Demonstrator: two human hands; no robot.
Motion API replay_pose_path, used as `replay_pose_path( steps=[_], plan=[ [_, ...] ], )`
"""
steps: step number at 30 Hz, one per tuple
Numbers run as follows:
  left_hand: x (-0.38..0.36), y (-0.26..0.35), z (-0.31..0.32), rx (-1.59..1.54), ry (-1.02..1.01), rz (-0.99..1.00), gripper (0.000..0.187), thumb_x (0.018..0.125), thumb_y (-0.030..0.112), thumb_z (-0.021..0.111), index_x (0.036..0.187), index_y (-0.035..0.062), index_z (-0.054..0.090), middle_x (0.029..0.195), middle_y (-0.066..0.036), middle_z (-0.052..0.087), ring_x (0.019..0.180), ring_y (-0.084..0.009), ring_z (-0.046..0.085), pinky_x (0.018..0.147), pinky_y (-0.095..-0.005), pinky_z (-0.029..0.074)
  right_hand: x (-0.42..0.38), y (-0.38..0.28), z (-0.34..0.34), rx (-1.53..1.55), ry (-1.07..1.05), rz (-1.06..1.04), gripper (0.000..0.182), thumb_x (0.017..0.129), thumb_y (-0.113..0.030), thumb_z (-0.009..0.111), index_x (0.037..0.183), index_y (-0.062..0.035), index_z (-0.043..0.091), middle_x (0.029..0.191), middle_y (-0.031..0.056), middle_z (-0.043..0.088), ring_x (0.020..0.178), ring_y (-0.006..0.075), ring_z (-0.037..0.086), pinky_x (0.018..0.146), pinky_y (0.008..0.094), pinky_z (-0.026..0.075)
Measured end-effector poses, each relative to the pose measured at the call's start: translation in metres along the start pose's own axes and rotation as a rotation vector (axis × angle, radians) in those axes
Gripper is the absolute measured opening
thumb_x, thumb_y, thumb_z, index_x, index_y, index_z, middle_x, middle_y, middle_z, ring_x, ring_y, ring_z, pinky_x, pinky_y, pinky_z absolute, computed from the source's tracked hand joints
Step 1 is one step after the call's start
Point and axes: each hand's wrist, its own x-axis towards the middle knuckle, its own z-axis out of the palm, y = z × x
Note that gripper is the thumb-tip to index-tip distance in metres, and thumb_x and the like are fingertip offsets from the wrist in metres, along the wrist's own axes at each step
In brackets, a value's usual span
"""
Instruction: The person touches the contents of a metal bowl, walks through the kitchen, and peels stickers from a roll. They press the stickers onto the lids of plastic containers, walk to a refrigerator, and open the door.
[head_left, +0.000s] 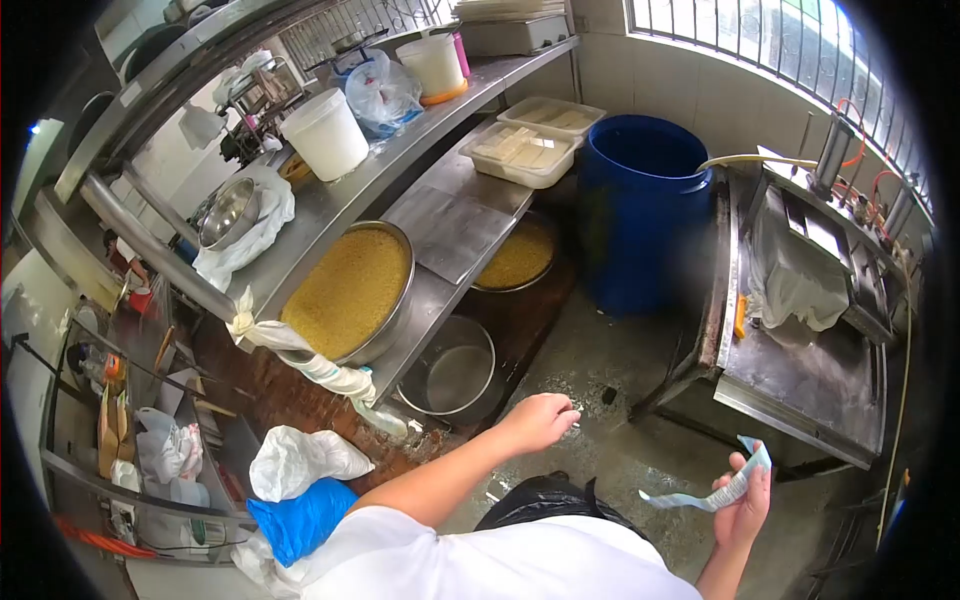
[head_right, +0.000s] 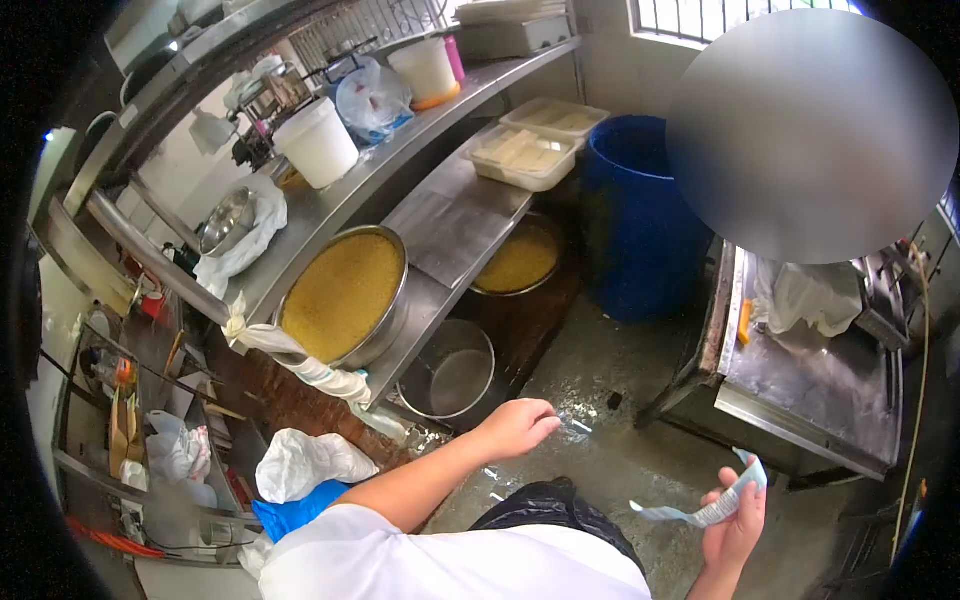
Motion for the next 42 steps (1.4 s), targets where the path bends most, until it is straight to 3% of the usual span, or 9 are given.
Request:
replay_pose_path(
  steps=[7, 8, 15, 16, 18, 25, 29, 37, 42],
  plan=[
    [0.066, 0.126, 0.099, 0.063, -0.002, 0.398, 0.030, 0.094, 0.030, 0.064, 0.095, 0.0000, 0.068, 0.097, -0.023, 0.068, 0.097, -0.0439, 0.065, 0.086, -0.0513, 0.052, -0.046, -0.037, -0.142, -0.063, 0.256, 0.085, 0.041, 0.105, -0.019, 0.056, 0.145, -0.0152, 0.048, 0.114, 0.0112, 0.069, 0.076, 0.0223, 0.069, 0.069, 0.0362, 0.059],
    [0.066, 0.159, 0.120, 0.041, -0.007, 0.468, 0.030, 0.093, 0.029, 0.064, 0.092, -0.0008, 0.067, 0.095, -0.023, 0.068, 0.096, -0.0435, 0.066, 0.086, -0.0516, 0.052, -0.065, -0.066, -0.123, -0.237, 0.207, 0.182, 0.045, 0.104, -0.033, 0.059, 0.141, -0.0083, 0.053, 0.130, 0.0093, 0.056, 0.107, 0.0286, 0.054, 0.094, 0.0454, 0.047],
    [0.051, 0.309, 0.275, -0.046, -0.475, 0.830, 0.032, 0.089, 0.027, 0.064, 0.087, -0.0052, 0.068, 0.089, -0.025, 0.068, 0.091, -0.0450, 0.066, 0.083, -0.0524, 0.053, -0.111, -0.122, -0.259, -0.278, 0.277, 0.276, 0.050, 0.102, -0.031, 0.064, 0.144, -0.0096, 0.049, 0.139, 0.0101, 0.056, 0.120, 0.0318, 0.055, 0.100, 0.0481, 0.048],
    [0.054, 0.313, 0.292, 0.004, -0.558, 0.787, 0.032, 0.092, 0.028, 0.064, 0.091, -0.0037, 0.066, 0.094, -0.024, 0.068, 0.094, -0.0443, 0.066, 0.084, -0.0524, 0.053, -0.115, -0.124, -0.270, -0.252, 0.320, 0.237, 0.050, 0.102, -0.031, 0.064, 0.144, -0.0096, 0.049, 0.139, 0.0101, 0.056, 0.120, 0.0318, 0.055, 0.100, 0.0481, 0.048],
    [0.060, 0.323, 0.312, 0.063, -0.647, 0.676, 0.031, 0.095, 0.029, 0.064, 0.098, -0.0017, 0.066, 0.098, -0.023, 0.067, 0.096, -0.0438, 0.065, 0.087, -0.0525, 0.052, -0.115, -0.137, -0.285, -0.124, 0.351, 0.083, 0.039, 0.103, -0.014, 0.054, 0.141, -0.0132, 0.050, 0.112, 0.0117, 0.070, 0.076, 0.0244, 0.071, 0.068, 0.0374, 0.060],
    [0.124, 0.320, 0.393, 0.306, -0.698, 0.421, 0.035, 0.096, 0.031, 0.063, 0.106, -0.0023, 0.070, 0.100, -0.026, 0.071, 0.100, -0.0442, 0.068, 0.089, -0.0518, 0.053, -0.115, -0.206, -0.375, -0.018, 0.428, -0.106, 0.035, 0.100, -0.008, 0.056, 0.135, -0.0066, 0.053, 0.101, 0.0172, 0.070, 0.072, 0.0244, 0.070, 0.061, 0.0379, 0.061],
    [0.184, 0.349, 0.467, 0.305, -0.765, 0.476, 0.036, 0.099, 0.033, 0.062, 0.110, -0.0004, 0.072, 0.102, -0.023, 0.073, 0.099, -0.0420, 0.069, 0.088, -0.0491, 0.055, -0.110, -0.261, -0.445, -0.078, 0.548, -0.159, 0.029, 0.103, -0.016, 0.056, 0.130, -0.0033, 0.056, 0.094, 0.0157, 0.071, 0.068, 0.0242, 0.070, 0.057, 0.0356, 0.061],
    [0.297, 0.575, 0.648, 0.247, -0.823, 0.611, 0.034, 0.098, 0.034, 0.064, 0.105, 0.0012, 0.073, 0.098, -0.024, 0.072, 0.095, -0.0411, 0.069, 0.085, -0.0468, 0.054, -0.166, -0.345, -0.616, -0.173, 0.933, -0.080, 0.027, 0.105, -0.021, 0.056, 0.125, -0.0035, 0.057, 0.093, 0.0153, 0.071, 0.069, 0.0261, 0.071, 0.064, 0.0394, 0.061],
    [0.301, 0.716, 0.781, 0.297, -0.942, 0.962, 0.031, 0.098, 0.030, 0.063, 0.097, 0.0000, 0.070, 0.095, -0.022, 0.072, 0.095, -0.0431, 0.067, 0.084, -0.0489, 0.053, -0.211, -0.382, -0.691, -0.374, 1.223, 0.026, 0.024, 0.103, -0.014, 0.057, 0.124, -0.0022, 0.062, 0.101, 0.0095, 0.072, 0.078, 0.0192, 0.071, 0.070, 0.0338, 0.059]
  ],
)
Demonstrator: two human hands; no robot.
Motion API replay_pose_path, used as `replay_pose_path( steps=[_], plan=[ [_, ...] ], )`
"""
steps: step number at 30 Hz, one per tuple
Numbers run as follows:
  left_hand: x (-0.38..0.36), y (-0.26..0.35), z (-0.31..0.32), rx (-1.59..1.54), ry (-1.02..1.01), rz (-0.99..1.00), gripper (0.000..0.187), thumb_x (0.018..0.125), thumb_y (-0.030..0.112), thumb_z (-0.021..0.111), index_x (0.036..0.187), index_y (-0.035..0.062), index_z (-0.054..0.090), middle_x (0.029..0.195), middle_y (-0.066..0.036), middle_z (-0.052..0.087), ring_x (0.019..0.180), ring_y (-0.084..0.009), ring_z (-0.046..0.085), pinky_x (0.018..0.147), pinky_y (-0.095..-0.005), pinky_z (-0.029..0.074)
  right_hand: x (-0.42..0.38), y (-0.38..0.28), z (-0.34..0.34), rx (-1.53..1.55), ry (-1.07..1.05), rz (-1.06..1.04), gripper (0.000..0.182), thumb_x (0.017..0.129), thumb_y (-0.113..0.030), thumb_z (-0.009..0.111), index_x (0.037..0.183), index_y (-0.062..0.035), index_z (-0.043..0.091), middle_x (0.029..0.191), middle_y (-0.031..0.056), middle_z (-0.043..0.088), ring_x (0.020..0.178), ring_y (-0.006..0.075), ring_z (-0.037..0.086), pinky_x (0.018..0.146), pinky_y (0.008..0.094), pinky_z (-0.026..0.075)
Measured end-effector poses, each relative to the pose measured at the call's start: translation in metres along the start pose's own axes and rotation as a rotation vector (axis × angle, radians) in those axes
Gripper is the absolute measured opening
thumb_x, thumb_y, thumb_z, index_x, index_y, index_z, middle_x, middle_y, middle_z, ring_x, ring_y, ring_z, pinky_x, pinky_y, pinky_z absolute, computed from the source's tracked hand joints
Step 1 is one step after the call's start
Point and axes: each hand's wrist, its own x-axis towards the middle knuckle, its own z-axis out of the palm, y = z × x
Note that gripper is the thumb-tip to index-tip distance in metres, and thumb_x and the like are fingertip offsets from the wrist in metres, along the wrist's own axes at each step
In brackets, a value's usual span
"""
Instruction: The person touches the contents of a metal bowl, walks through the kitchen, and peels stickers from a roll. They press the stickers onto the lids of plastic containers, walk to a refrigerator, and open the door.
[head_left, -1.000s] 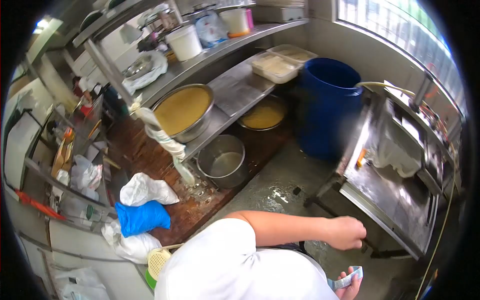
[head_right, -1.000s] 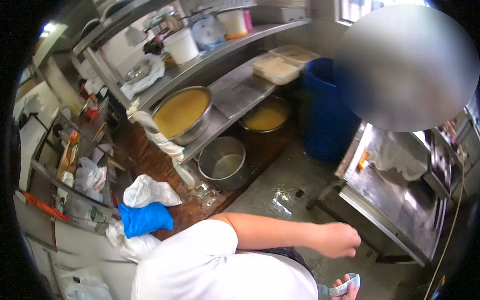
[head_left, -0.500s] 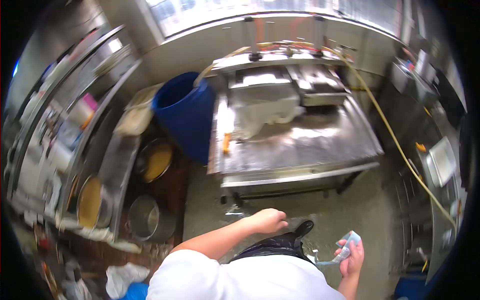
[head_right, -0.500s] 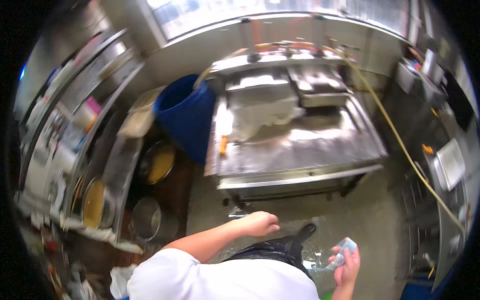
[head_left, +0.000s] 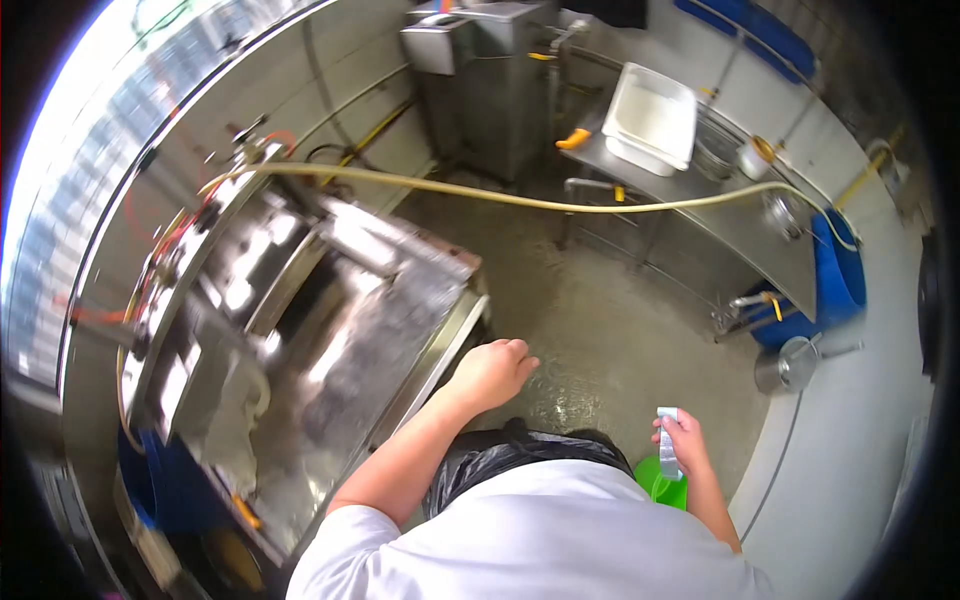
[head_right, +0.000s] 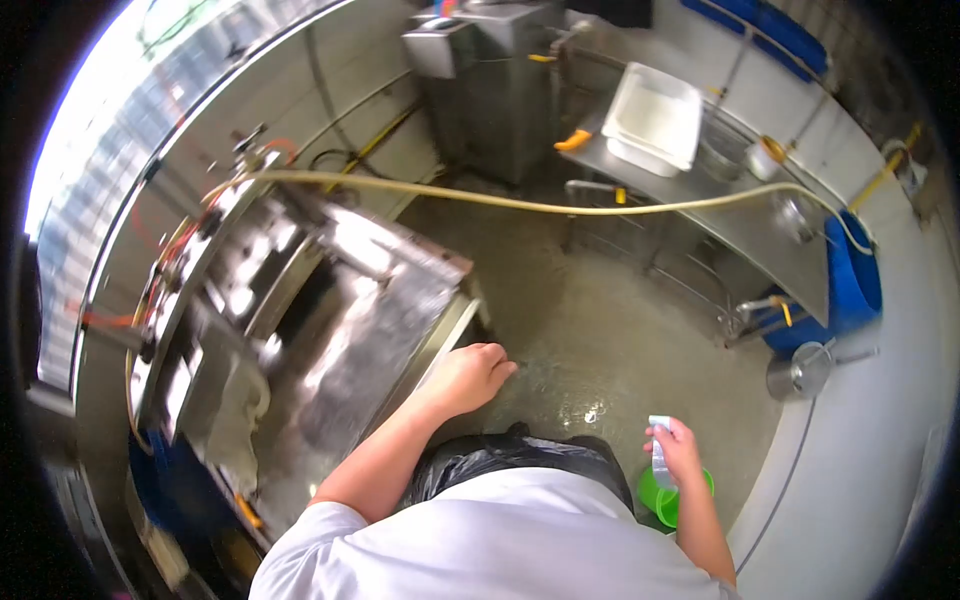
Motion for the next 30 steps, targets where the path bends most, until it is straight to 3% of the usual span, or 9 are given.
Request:
replay_pose_path(
  steps=[3, 6, 8, 10, 12, 14, 21, 24, 30],
  plan=[
    [0.085, 0.029, 0.016, -0.058, -0.031, 0.257, 0.028, 0.097, 0.027, 0.064, 0.096, -0.0007, 0.070, 0.098, -0.023, 0.071, 0.096, -0.0430, 0.067, 0.085, -0.0485, 0.053, 0.042, -0.010, -0.015, 0.023, 0.091, -0.005, 0.024, 0.103, -0.014, 0.058, 0.123, -0.0026, 0.064, 0.101, 0.0072, 0.072, 0.079, 0.0167, 0.070, 0.071, 0.0327, 0.058],
    [0.158, 0.043, 0.033, -0.179, -0.126, 0.304, 0.026, 0.096, 0.024, 0.066, 0.099, -0.0013, 0.071, 0.099, -0.023, 0.071, 0.096, -0.0428, 0.068, 0.084, -0.0471, 0.054, 0.089, -0.063, -0.007, 0.154, 0.073, -0.091, 0.026, 0.103, -0.015, 0.058, 0.125, -0.0026, 0.063, 0.099, 0.0075, 0.073, 0.081, 0.0164, 0.071, 0.072, 0.0328, 0.058],
    [0.203, 0.050, 0.037, -0.288, -0.160, 0.244, 0.022, 0.094, 0.018, 0.068, 0.103, -0.0015, 0.072, 0.098, -0.022, 0.072, 0.092, -0.0366, 0.071, 0.081, -0.0405, 0.056, 0.122, -0.126, 0.001, 0.145, -0.049, -0.218, 0.027, 0.103, -0.013, 0.058, 0.127, -0.0011, 0.060, 0.104, 0.0085, 0.072, 0.084, 0.0165, 0.069, 0.078, 0.0339, 0.058],
    [0.246, 0.042, 0.046, -0.336, -0.132, 0.208, 0.023, 0.097, 0.017, 0.067, 0.107, -0.0029, 0.071, 0.097, -0.014, 0.074, 0.087, -0.0225, 0.071, 0.078, -0.0339, 0.055, 0.160, -0.182, 0.007, 0.190, -0.204, -0.380, 0.025, 0.105, -0.011, 0.055, 0.126, 0.0009, 0.060, 0.103, 0.0072, 0.070, 0.086, 0.0139, 0.068, 0.081, 0.0317, 0.056],
    [0.288, 0.033, 0.049, -0.491, -0.196, -0.043, 0.025, 0.101, 0.019, 0.065, 0.113, -0.0028, 0.069, 0.098, -0.009, 0.073, 0.086, -0.0158, 0.069, 0.075, -0.0299, 0.055, 0.199, -0.225, 0.008, 0.149, -0.271, -0.564, 0.027, 0.105, -0.008, 0.055, 0.129, 0.0014, 0.061, 0.113, 0.0080, 0.070, 0.088, 0.0137, 0.068, 0.083, 0.0311, 0.056],
    [0.322, 0.046, 0.035, -0.536, -0.162, -0.090, 0.026, 0.101, 0.019, 0.065, 0.113, -0.0038, 0.069, 0.093, -0.009, 0.072, 0.084, -0.0140, 0.068, 0.075, -0.0295, 0.054, 0.233, -0.269, 0.007, 0.090, -0.278, -0.760, 0.025, 0.102, -0.002, 0.054, 0.125, 0.0026, 0.064, 0.105, 0.0076, 0.070, 0.080, 0.0116, 0.067, 0.075, 0.0283, 0.056],
    [0.411, 0.053, -0.033, -0.693, 0.079, -0.133, 0.029, 0.104, 0.023, 0.066, 0.114, -0.0040, 0.067, 0.093, -0.004, 0.070, 0.080, -0.0114, 0.065, 0.075, -0.0264, 0.054, 0.326, -0.365, 0.005, 0.081, -0.620, -0.729, 0.042, 0.103, 0.000, 0.051, 0.143, -0.0079, 0.059, 0.104, 0.0042, 0.071, 0.075, 0.0095, 0.062, 0.071, 0.0273, 0.056],
    [0.438, 0.037, -0.055, -0.695, 0.140, -0.209, 0.025, 0.104, 0.022, 0.065, 0.110, -0.0022, 0.068, 0.090, -0.003, 0.069, 0.079, -0.0102, 0.063, 0.074, -0.0262, 0.053, 0.358, -0.390, 0.014, 0.112, -0.706, -0.717, 0.041, 0.103, 0.000, 0.051, 0.142, -0.0068, 0.059, 0.105, 0.0043, 0.071, 0.075, 0.0094, 0.062, 0.071, 0.0271, 0.055],
    [0.515, -0.061, -0.119, -0.538, 0.233, -0.274, 0.027, 0.103, 0.025, 0.063, 0.112, -0.0009, 0.067, 0.091, -0.003, 0.068, 0.078, -0.0100, 0.063, 0.068, -0.0261, 0.051, 0.416, -0.435, 0.052, 0.167, -0.799, -0.594, 0.040, 0.102, 0.000, 0.053, 0.141, -0.0062, 0.059, 0.107, 0.0061, 0.071, 0.076, 0.0103, 0.063, 0.070, 0.0267, 0.054]
  ],
)
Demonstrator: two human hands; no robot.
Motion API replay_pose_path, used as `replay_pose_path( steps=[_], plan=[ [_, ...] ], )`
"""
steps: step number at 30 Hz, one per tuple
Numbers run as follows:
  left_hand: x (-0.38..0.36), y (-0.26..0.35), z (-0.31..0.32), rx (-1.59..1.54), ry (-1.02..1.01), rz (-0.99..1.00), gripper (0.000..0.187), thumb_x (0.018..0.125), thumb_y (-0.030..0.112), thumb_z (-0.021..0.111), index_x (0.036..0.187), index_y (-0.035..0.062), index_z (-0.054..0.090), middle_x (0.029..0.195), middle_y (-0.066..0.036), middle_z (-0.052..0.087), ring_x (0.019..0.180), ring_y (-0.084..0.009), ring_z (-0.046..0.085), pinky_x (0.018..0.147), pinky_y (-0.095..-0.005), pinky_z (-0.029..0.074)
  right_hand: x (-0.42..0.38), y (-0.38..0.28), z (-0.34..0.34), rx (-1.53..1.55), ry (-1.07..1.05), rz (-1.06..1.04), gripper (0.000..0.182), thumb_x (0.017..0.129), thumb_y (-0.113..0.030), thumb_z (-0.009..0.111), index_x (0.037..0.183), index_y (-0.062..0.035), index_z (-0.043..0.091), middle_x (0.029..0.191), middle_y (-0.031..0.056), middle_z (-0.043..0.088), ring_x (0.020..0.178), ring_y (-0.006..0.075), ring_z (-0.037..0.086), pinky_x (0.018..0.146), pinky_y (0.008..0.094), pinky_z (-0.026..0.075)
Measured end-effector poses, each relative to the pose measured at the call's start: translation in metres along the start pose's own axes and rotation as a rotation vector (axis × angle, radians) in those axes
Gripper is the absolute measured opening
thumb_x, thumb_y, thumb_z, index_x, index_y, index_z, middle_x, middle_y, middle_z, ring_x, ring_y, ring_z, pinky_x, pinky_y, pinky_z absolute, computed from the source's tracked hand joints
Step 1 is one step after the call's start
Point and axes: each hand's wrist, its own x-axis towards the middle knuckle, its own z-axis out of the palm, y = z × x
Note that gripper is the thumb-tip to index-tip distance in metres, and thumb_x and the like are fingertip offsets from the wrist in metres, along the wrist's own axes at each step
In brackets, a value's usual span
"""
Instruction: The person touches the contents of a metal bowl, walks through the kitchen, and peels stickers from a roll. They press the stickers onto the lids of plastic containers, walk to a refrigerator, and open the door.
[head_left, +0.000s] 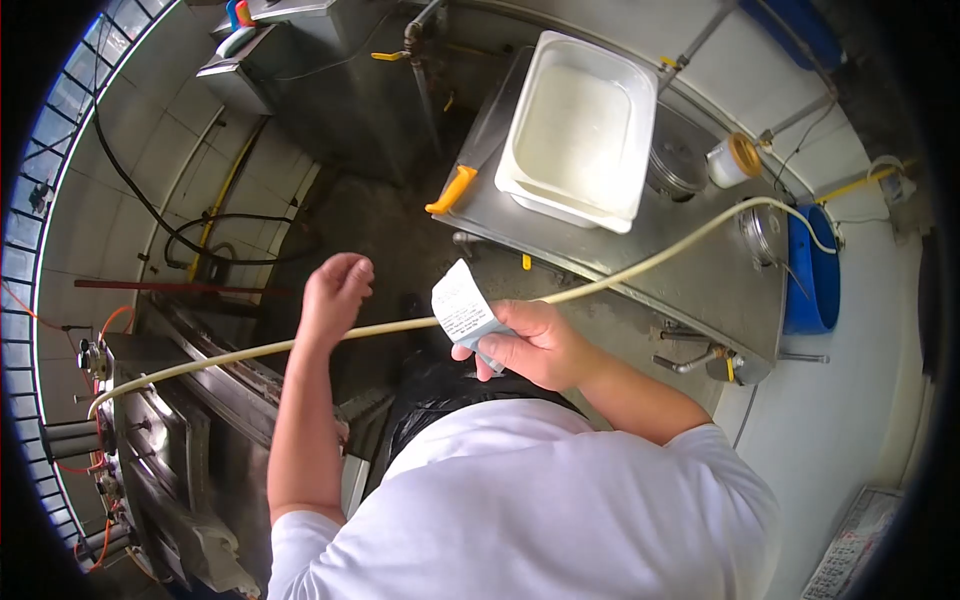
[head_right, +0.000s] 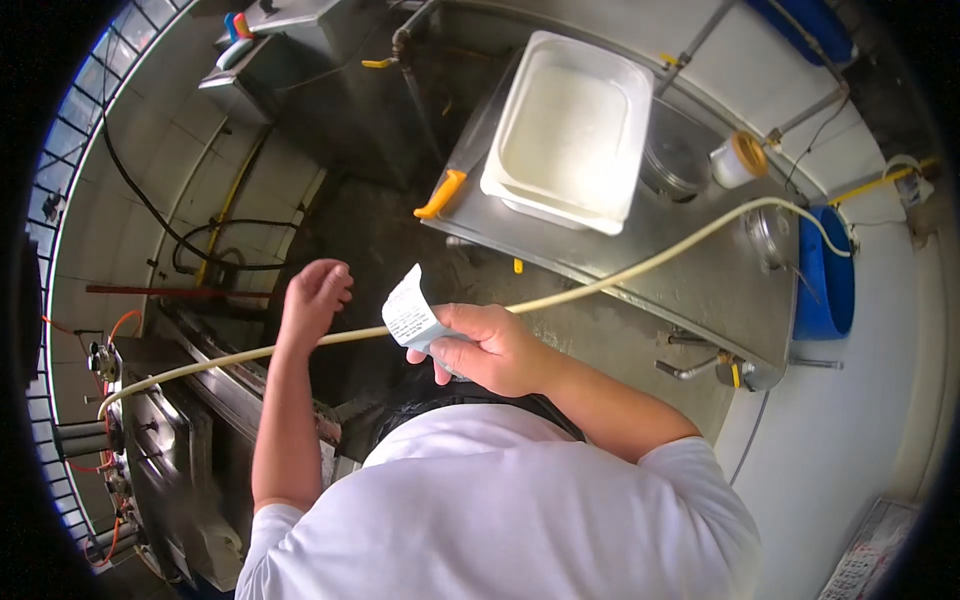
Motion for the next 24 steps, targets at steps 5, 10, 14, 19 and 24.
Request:
replay_pose_path(
  steps=[5, 10, 14, 19, 24],
  plan=[
    [0.131, -0.070, -0.087, 0.076, 0.092, -0.142, 0.030, 0.102, 0.030, 0.062, 0.109, 0.0016, 0.068, 0.087, -0.001, 0.065, 0.074, -0.0094, 0.060, 0.064, -0.0261, 0.049, 0.082, 0.004, -0.004, -0.014, -0.037, 0.009, 0.038, 0.102, 0.001, 0.053, 0.139, -0.0058, 0.060, 0.108, 0.0075, 0.071, 0.078, 0.0110, 0.064, 0.072, 0.0275, 0.056],
    [0.251, -0.186, -0.164, 0.068, 0.177, -0.321, 0.031, 0.100, 0.032, 0.064, 0.107, 0.0021, 0.067, 0.081, 0.000, 0.060, 0.067, -0.0107, 0.055, 0.055, -0.0283, 0.044, 0.174, 0.011, 0.005, 0.000, 0.029, 0.068, 0.028, 0.104, 0.000, 0.053, 0.131, -0.0030, 0.063, 0.106, 0.0108, 0.072, 0.079, 0.0141, 0.067, 0.070, 0.0293, 0.057],
    [0.309, -0.337, -0.193, 0.432, 0.434, -0.361, 0.056, 0.095, 0.039, 0.068, 0.128, -0.0043, 0.061, 0.118, -0.025, 0.069, 0.113, -0.0365, 0.067, 0.100, -0.0457, 0.052, 0.241, 0.006, 0.014, -0.023, 0.054, 0.248, 0.027, 0.100, 0.001, 0.053, 0.125, 0.0006, 0.063, 0.107, 0.0084, 0.071, 0.080, 0.0124, 0.066, 0.075, 0.0284, 0.057],
    [0.307, -0.374, -0.175, 0.685, 0.026, -0.653, 0.053, 0.095, 0.042, 0.065, 0.127, -0.0006, 0.065, 0.130, -0.030, 0.064, 0.122, -0.0402, 0.063, 0.106, -0.0456, 0.050, 0.297, 0.048, 0.015, -0.082, 0.108, 0.455, 0.025, 0.101, -0.001, 0.053, 0.124, 0.0020, 0.064, 0.107, 0.0083, 0.072, 0.082, 0.0121, 0.067, 0.076, 0.0289, 0.057],
    [0.356, -0.478, -0.143, 0.781, -0.562, -0.305, 0.045, 0.092, 0.033, 0.066, 0.119, -0.0031, 0.069, 0.130, -0.027, 0.064, 0.122, -0.0398, 0.063, 0.103, -0.0466, 0.051, 0.318, 0.097, 0.005, -0.182, 0.142, 0.816, 0.023, 0.103, -0.008, 0.053, 0.121, 0.0010, 0.066, 0.107, 0.0061, 0.072, 0.084, 0.0111, 0.068, 0.079, 0.0292, 0.055]
  ],
)
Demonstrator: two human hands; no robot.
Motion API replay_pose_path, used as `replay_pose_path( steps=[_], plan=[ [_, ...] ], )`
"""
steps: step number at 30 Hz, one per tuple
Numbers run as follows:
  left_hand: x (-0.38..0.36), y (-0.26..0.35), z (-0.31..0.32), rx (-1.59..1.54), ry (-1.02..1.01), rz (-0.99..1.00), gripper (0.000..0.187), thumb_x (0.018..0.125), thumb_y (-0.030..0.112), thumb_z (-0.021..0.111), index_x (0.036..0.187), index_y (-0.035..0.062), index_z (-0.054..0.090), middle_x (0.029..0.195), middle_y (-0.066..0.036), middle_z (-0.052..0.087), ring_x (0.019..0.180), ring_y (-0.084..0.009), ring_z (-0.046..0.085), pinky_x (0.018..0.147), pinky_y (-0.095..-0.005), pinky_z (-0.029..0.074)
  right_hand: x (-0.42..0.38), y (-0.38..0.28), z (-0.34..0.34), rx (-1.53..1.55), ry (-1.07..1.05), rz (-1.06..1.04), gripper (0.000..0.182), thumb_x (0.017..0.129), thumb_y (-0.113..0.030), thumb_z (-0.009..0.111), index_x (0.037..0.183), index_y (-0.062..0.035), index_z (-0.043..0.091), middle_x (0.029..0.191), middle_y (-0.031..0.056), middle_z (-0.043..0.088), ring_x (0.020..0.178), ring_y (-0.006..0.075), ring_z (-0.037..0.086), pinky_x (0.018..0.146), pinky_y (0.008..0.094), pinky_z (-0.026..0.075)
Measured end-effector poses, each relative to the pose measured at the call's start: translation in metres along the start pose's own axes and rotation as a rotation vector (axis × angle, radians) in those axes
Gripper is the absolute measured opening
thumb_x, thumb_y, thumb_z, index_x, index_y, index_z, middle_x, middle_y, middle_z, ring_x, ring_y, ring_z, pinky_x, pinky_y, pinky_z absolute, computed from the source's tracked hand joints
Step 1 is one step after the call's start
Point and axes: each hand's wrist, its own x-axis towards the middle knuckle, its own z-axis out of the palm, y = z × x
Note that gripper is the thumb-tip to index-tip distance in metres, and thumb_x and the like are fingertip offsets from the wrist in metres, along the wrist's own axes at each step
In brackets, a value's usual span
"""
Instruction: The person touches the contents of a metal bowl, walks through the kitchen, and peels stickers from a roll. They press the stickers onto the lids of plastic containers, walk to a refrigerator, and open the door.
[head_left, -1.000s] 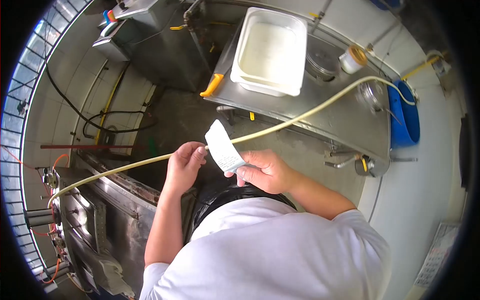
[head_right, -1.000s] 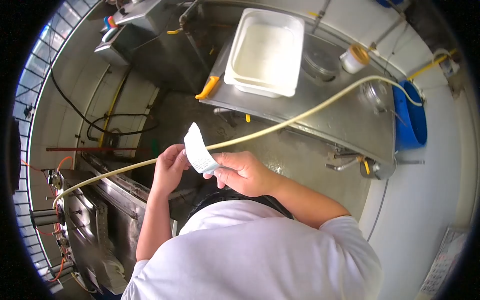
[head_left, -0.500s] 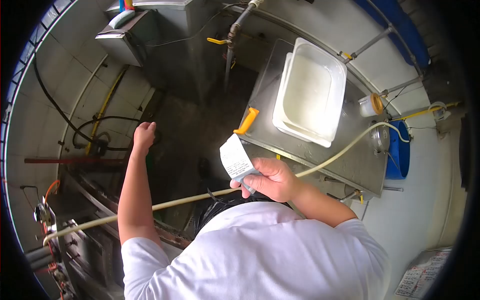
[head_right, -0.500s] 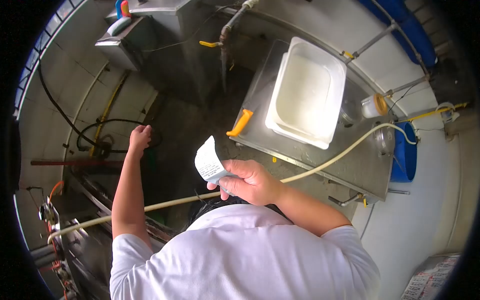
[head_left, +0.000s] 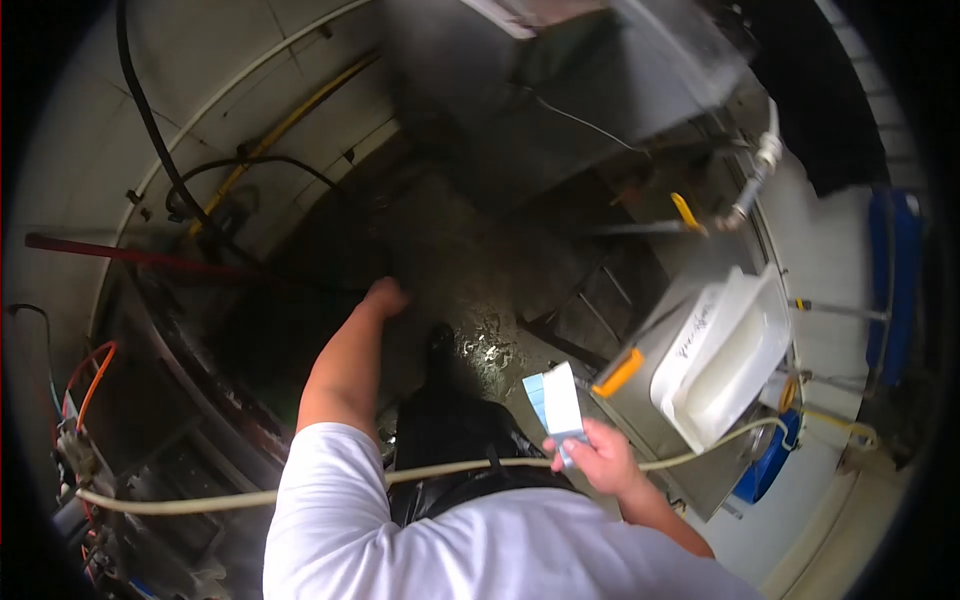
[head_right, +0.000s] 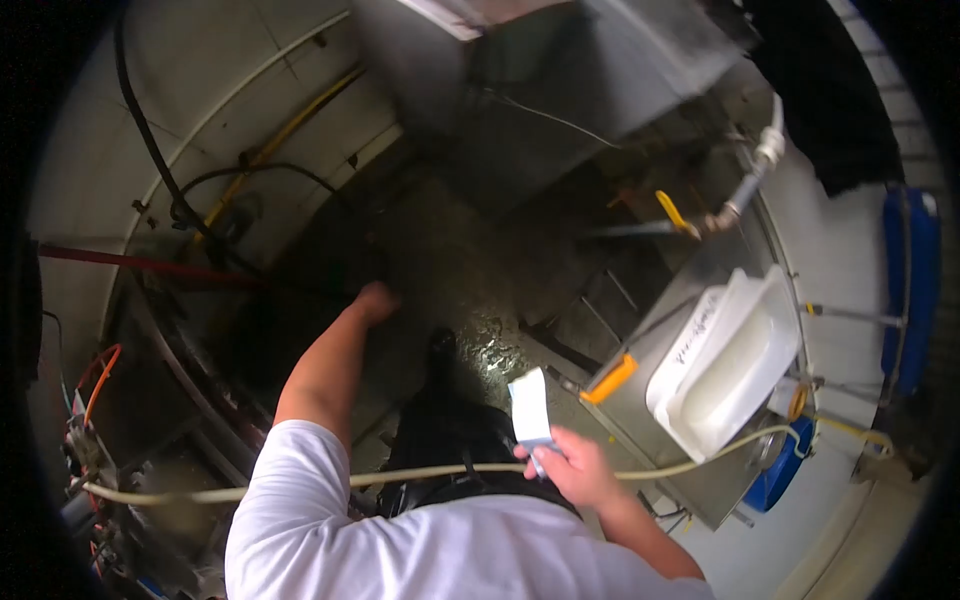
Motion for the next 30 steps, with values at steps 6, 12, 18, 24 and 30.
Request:
replay_pose_path(
  steps=[6, 12, 18, 24, 30],
  plan=[
    [0.100, -0.044, -0.019, -0.388, 0.655, -0.329, 0.058, 0.092, 0.024, 0.064, 0.138, -0.0074, 0.049, 0.120, -0.027, 0.065, 0.115, -0.0397, 0.065, 0.101, -0.0481, 0.052, 0.046, 0.016, 0.002, -0.035, -0.010, 0.243, 0.025, 0.103, -0.008, 0.053, 0.123, 0.0030, 0.064, 0.109, 0.0076, 0.072, 0.086, 0.0122, 0.069, 0.082, 0.0296, 0.056],
    [0.188, -0.083, -0.065, -0.263, 0.599, -0.359, 0.064, 0.096, 0.031, 0.064, 0.143, -0.0088, 0.044, 0.128, -0.026, 0.063, 0.119, -0.0390, 0.062, 0.100, -0.0463, 0.052, 0.084, 0.032, 0.007, 0.123, 0.050, 0.401, 0.026, 0.103, -0.004, 0.053, 0.127, 0.0031, 0.062, 0.114, 0.0097, 0.073, 0.091, 0.0146, 0.069, 0.086, 0.0310, 0.056],
    [0.219, -0.084, -0.092, -0.313, 0.374, -0.417, 0.040, 0.101, 0.026, 0.058, 0.130, -0.0003, 0.063, 0.127, -0.022, 0.066, 0.118, -0.0381, 0.065, 0.097, -0.0477, 0.054, 0.106, 0.044, 0.016, 0.165, 0.137, 0.583, 0.025, 0.101, 0.003, 0.051, 0.123, 0.0038, 0.062, 0.112, 0.0124, 0.072, 0.090, 0.0197, 0.072, 0.085, 0.0354, 0.059],
    [0.236, -0.105, -0.086, -0.083, 0.350, -0.312, 0.027, 0.100, 0.009, 0.054, 0.121, 0.0015, 0.070, 0.124, -0.021, 0.068, 0.113, -0.0366, 0.068, 0.094, -0.0460, 0.058, 0.111, 0.049, 0.023, 0.135, 0.128, 0.625, 0.026, 0.101, 0.003, 0.051, 0.125, 0.0035, 0.061, 0.112, 0.0120, 0.072, 0.090, 0.0195, 0.072, 0.086, 0.0347, 0.058],
    [0.224, -0.101, -0.099, 0.185, 0.197, -0.167, 0.029, 0.099, 0.009, 0.053, 0.120, 0.0020, 0.071, 0.125, -0.021, 0.066, 0.117, -0.0363, 0.066, 0.095, -0.0457, 0.058, 0.104, 0.059, 0.021, 0.134, 0.065, 0.542, 0.029, 0.103, 0.002, 0.049, 0.129, 0.0034, 0.060, 0.114, 0.0104, 0.073, 0.093, 0.0161, 0.069, 0.089, 0.0318, 0.055]
  ],
)
